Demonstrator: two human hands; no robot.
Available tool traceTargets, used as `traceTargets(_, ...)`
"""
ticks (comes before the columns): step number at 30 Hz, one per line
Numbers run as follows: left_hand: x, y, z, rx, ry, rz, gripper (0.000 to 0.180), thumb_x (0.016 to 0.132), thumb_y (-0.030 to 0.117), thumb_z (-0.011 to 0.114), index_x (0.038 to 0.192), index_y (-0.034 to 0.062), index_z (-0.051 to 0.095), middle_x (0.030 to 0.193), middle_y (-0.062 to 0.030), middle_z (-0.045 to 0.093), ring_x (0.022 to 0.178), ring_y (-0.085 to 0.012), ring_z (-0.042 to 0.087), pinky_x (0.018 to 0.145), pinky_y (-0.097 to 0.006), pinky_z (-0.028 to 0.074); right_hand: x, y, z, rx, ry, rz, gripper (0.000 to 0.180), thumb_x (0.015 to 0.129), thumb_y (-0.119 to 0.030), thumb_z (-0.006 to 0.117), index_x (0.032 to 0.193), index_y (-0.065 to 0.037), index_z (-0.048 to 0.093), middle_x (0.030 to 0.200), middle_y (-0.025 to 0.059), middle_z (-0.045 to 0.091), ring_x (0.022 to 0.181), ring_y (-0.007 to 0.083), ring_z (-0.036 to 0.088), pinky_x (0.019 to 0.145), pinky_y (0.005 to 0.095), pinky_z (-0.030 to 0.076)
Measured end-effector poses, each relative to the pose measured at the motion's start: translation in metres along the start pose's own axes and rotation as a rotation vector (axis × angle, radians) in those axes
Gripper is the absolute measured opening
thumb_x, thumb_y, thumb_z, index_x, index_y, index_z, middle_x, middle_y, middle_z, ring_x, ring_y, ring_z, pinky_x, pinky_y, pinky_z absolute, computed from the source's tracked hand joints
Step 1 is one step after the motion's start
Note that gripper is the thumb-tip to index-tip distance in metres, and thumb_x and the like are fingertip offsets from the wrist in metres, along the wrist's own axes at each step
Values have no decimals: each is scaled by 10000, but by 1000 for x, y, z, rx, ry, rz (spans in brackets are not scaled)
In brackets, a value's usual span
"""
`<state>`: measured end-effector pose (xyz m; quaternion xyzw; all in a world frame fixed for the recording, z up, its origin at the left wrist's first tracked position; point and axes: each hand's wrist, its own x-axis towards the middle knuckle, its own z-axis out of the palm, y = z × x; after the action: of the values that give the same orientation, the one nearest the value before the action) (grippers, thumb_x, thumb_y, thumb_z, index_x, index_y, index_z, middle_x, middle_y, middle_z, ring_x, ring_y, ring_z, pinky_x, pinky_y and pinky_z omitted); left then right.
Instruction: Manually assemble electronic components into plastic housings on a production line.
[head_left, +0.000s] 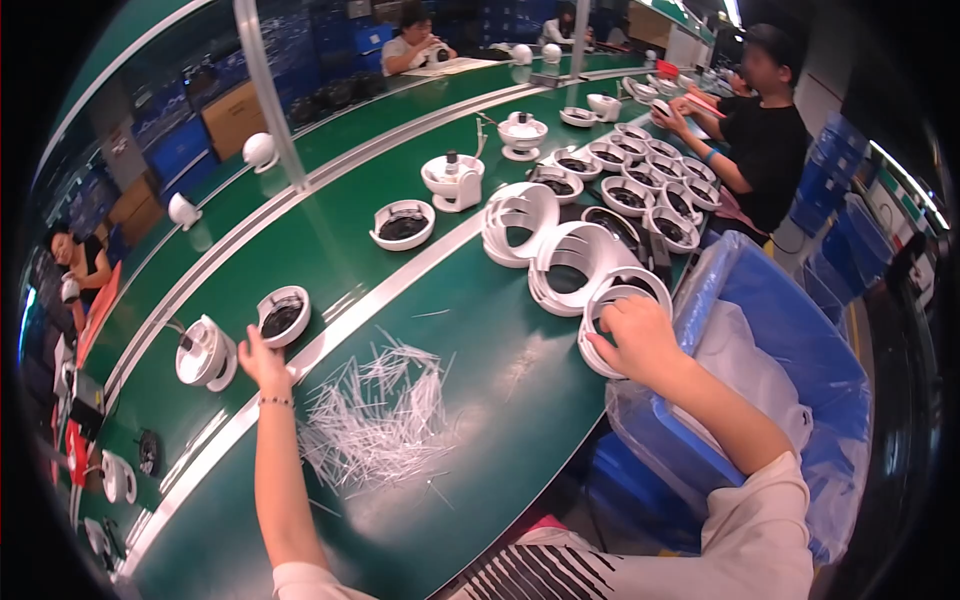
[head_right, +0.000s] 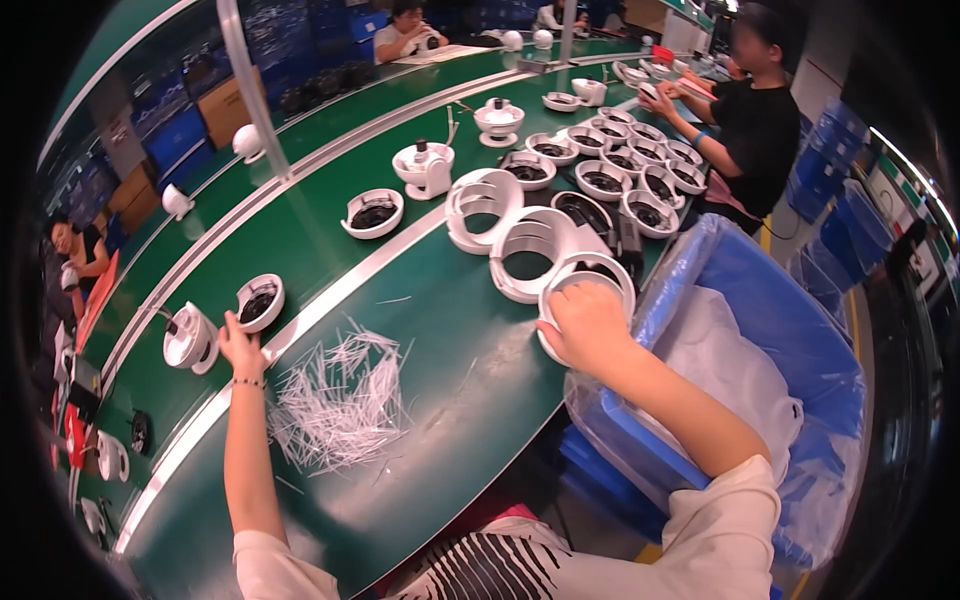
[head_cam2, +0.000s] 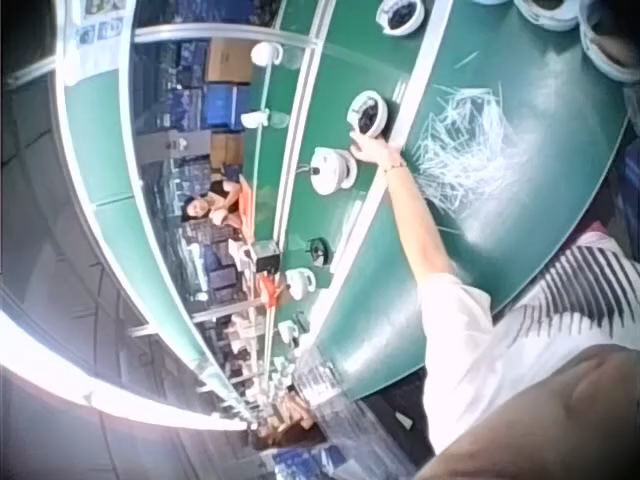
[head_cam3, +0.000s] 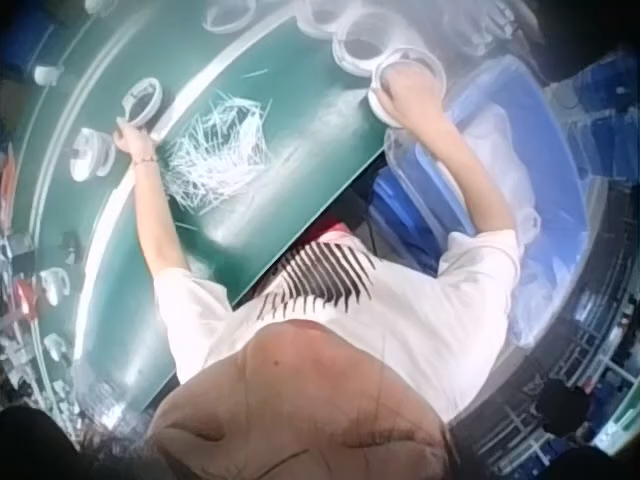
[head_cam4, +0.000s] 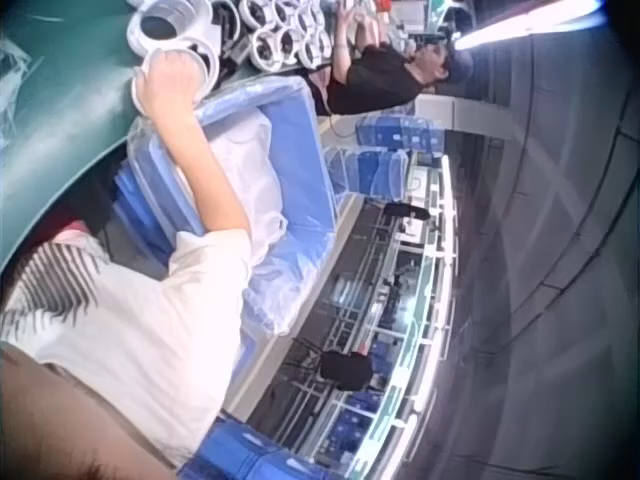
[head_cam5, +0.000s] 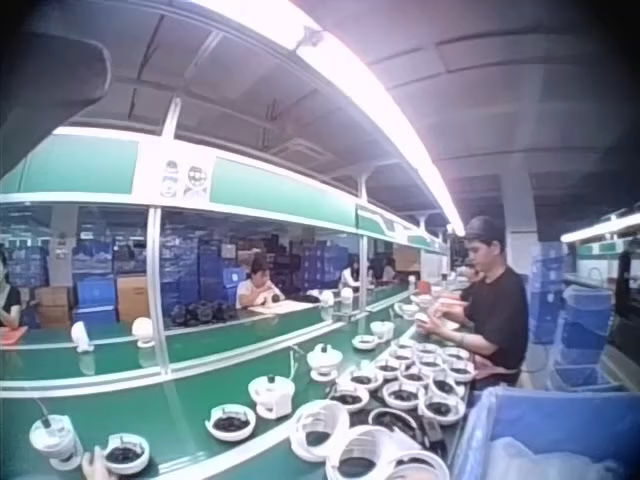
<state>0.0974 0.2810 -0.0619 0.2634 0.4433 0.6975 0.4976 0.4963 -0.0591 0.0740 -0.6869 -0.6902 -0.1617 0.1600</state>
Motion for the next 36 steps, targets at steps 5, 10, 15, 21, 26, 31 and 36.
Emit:
traceTargets(5,-73,38,-26,348,-113,299,454,893,290,419,1265,68,285,1276,-77,384,1139,-188,386,866,-344,362,9,26,-9,-132,95,10,223,600,-65,645,780,-46,514,762,101,508,717,264,512,617,355,415)
traceTargets(10,-155,95,-64,457,-255,310,407,905,215,364,1277,70,285,1286,-104,371,1148,-214,384,837,-298,377,38,78,-20,-215,-202,264,195,608,-124,681,771,-54,600,776,108,579,793,276,555,690,363,451)
traceTargets(15,-169,110,-124,474,-297,227,401,903,198,365,1275,67,298,1260,-113,390,1065,-189,437,764,-267,404,50,86,-22,-270,-271,335,110,601,-158,678,664,-82,629,679,132,599,690,297,593,616,396,466)
traceTargets(21,-160,108,-136,488,-279,82,310,876,213,461,1125,29,455,1009,-95,561,787,-124,560,639,-223,445,83,-25,-65,-52,70,-31,94,660,-97,616,648,-24,558,643,128,534,636,300,535,575,389,413)
traceTargets(26,-163,99,-145,450,-369,85,211,877,101,438,1066,13,477,906,-95,598,723,-117,570,640,-222,461,68,-131,-34,431,-326,-372,98,624,-60,664,668,-17,588,593,106,540,550,262,522,507,340,408)
traceTargets(31,-162,91,-145,426,-389,75,209,856,80,455,1045,3,500,863,-64,599,693,-90,557,622,-207,452,42,-153,26,535,-697,-541,118,668,-167,645,682,-51,627,668,109,595,613,281,568,550,356,451)
traceTargets(36,-159,86,-151,427,-400,52,202,868,87,446,1048,8,492,868,-81,594,712,-100,559,640,-208,450,26,-154,49,597,-718,-548,126,670,-179,646,688,-55,633,639,105,591,577,280,570,531,356,453)
